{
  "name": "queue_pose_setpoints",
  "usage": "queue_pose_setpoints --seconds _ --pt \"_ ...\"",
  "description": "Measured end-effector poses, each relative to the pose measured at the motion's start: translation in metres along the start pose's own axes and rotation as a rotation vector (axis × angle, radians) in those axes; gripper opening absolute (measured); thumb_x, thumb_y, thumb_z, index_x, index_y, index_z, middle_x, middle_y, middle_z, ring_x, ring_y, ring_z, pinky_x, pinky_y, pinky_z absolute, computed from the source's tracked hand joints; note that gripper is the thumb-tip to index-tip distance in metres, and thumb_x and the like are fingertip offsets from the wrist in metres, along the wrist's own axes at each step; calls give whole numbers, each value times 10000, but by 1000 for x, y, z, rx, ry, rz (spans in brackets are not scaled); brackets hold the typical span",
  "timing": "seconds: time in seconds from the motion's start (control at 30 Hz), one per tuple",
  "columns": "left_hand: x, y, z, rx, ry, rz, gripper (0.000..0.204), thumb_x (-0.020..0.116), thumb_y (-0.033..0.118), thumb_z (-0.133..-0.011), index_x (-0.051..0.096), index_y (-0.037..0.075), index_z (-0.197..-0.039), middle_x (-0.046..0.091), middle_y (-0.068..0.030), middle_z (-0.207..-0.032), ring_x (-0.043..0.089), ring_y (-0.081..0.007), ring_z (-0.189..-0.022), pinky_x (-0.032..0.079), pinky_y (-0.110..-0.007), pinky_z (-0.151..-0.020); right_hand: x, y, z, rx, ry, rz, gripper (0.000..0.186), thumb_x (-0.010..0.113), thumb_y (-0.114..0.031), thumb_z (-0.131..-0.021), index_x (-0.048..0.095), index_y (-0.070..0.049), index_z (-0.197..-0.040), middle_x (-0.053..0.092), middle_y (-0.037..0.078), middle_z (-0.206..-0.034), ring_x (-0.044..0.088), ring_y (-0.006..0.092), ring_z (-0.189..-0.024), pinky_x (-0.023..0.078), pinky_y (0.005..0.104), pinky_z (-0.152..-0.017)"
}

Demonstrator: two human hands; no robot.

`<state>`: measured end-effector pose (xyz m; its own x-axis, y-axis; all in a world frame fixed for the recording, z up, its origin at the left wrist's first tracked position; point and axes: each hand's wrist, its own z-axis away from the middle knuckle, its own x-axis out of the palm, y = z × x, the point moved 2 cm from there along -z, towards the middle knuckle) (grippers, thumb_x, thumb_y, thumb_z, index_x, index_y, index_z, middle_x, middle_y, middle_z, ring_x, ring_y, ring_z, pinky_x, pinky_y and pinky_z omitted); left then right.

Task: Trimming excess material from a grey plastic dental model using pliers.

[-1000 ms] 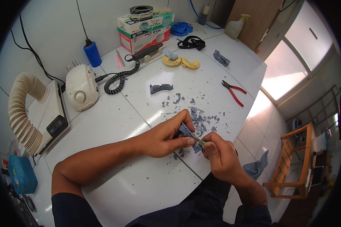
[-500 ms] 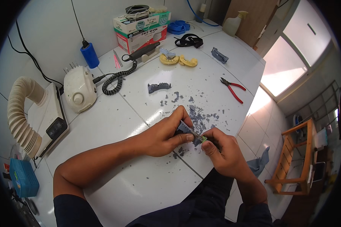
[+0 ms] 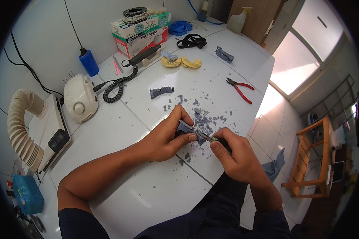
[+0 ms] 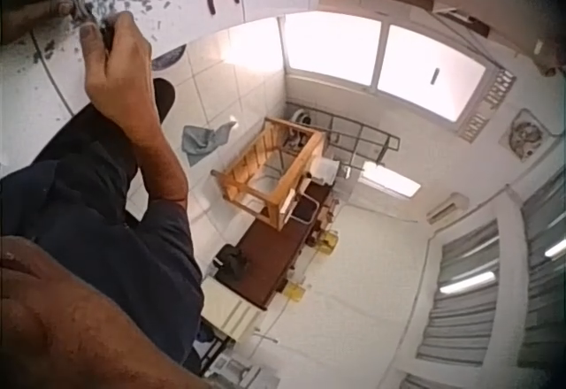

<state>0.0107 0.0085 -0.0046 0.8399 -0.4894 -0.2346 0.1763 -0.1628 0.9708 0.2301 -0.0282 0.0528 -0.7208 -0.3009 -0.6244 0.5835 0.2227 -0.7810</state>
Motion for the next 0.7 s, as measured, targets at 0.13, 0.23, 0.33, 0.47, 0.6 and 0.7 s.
queue_pose_setpoints --seconds 0.13,0.23,0.33,0.47,0.6,0.7 --pt "1 1 1 -21 -40 98 299 664 116 -1010 422 89 -1183 483 -37 -1119 466 -96 -1042 423 -272 -901 0 3 4 -13 -3 -27 386 638 -314 -1027 602 71 -1034 687 238 -849 691 339 -774 510 424 -730" --pt "1 6 1 23 -55 158 308 660 102 -1009 410 91 -1189 494 -41 -1108 488 -94 -1032 432 -276 -898 2 5 0 -40 -7 -51 414 643 -326 -1024 604 84 -1057 687 244 -854 691 343 -784 511 423 -727" --pt "3 6 1 -21 -74 176 320 655 79 -1005 396 93 -1193 489 -39 -1116 495 -90 -1041 433 -273 -908 2 2 -2 -41 -40 -68 425 642 -324 -1024 603 96 -1065 683 252 -847 689 338 -777 510 423 -721" --pt "4 3 1 55 -29 151 298 657 91 -1012 409 63 -1175 565 -85 -1072 560 -123 -1012 483 -303 -856 5 1 -3 -37 -43 -70 410 628 -317 -1035 592 91 -1031 670 254 -826 674 330 -746 502 422 -696" --pt "3 -1 0 167 4 -49 320 673 98 -1002 409 64 -1180 571 -80 -1020 569 -117 -952 478 -298 -806 9 3 -3 -75 10 -56 380 627 -306 -1037 584 71 -1009 653 233 -797 657 330 -721 493 419 -680" --pt "4 5 2 109 -32 -153 324 678 96 -997 413 65 -1181 565 -74 -989 558 -105 -908 463 -291 -757 14 6 0 -231 113 125 365 633 -298 -1032 590 64 -1021 650 221 -790 653 330 -723 493 418 -686"
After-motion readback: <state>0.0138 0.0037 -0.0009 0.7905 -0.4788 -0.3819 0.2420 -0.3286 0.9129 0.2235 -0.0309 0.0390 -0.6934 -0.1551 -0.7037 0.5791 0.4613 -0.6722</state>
